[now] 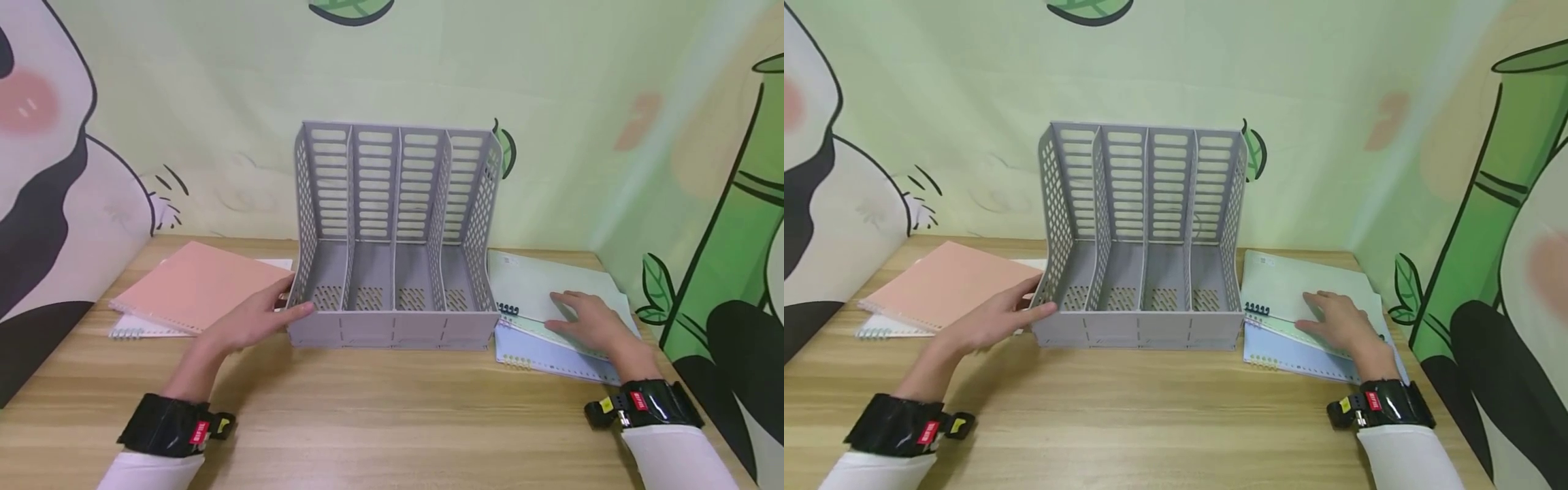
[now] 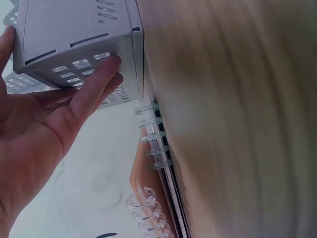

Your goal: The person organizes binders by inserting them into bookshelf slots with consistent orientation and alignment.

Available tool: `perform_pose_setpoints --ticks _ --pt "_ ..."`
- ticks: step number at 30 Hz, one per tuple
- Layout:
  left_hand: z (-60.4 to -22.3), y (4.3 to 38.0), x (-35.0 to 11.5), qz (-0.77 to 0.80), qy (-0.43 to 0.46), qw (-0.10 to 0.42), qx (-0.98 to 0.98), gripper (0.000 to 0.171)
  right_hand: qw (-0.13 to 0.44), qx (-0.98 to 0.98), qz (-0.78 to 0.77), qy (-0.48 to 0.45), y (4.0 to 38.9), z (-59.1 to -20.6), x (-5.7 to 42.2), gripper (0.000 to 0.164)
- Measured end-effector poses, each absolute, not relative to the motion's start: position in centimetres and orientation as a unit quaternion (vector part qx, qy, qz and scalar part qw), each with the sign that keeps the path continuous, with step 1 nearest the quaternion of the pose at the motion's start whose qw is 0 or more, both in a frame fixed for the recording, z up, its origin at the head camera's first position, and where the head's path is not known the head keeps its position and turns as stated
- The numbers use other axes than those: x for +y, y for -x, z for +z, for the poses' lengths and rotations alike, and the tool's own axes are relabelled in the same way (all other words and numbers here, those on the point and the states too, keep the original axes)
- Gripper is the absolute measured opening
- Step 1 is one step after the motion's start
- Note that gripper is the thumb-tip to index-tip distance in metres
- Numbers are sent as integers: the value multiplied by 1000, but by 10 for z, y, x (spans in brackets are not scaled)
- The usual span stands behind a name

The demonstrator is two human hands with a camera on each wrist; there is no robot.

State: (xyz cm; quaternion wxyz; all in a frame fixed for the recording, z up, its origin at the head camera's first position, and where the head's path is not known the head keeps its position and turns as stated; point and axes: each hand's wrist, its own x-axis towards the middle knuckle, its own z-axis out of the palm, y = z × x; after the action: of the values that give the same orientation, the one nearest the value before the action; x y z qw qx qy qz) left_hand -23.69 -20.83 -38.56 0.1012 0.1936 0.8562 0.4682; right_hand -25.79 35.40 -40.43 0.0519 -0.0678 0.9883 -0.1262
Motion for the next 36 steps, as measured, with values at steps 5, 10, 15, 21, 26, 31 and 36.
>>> perform_pose_setpoints --ticks 5,10,15,21,26,31,36 --pt "-384 235 -209 480 -193 110 848 78 52 990 -105 85 259 -404 350 68" --pt "-380 236 -208 477 -201 120 847 77 58 990 -57 113 257 -402 346 61" --pt "-379 236 -208 461 -207 118 855 77 57 990 1 133 256 -401 340 54" --pt "-378 237 -207 449 -213 111 861 77 58 985 65 149 256 -401 336 49" --pt "-377 236 -207 448 -212 113 861 77 19 980 104 169 256 -398 333 48" --pt "-378 237 -208 438 -210 112 867 78 -32 982 102 158 258 -394 334 31" --pt "-378 237 -207 443 -210 117 864 78 -44 989 75 116 260 -393 334 23"
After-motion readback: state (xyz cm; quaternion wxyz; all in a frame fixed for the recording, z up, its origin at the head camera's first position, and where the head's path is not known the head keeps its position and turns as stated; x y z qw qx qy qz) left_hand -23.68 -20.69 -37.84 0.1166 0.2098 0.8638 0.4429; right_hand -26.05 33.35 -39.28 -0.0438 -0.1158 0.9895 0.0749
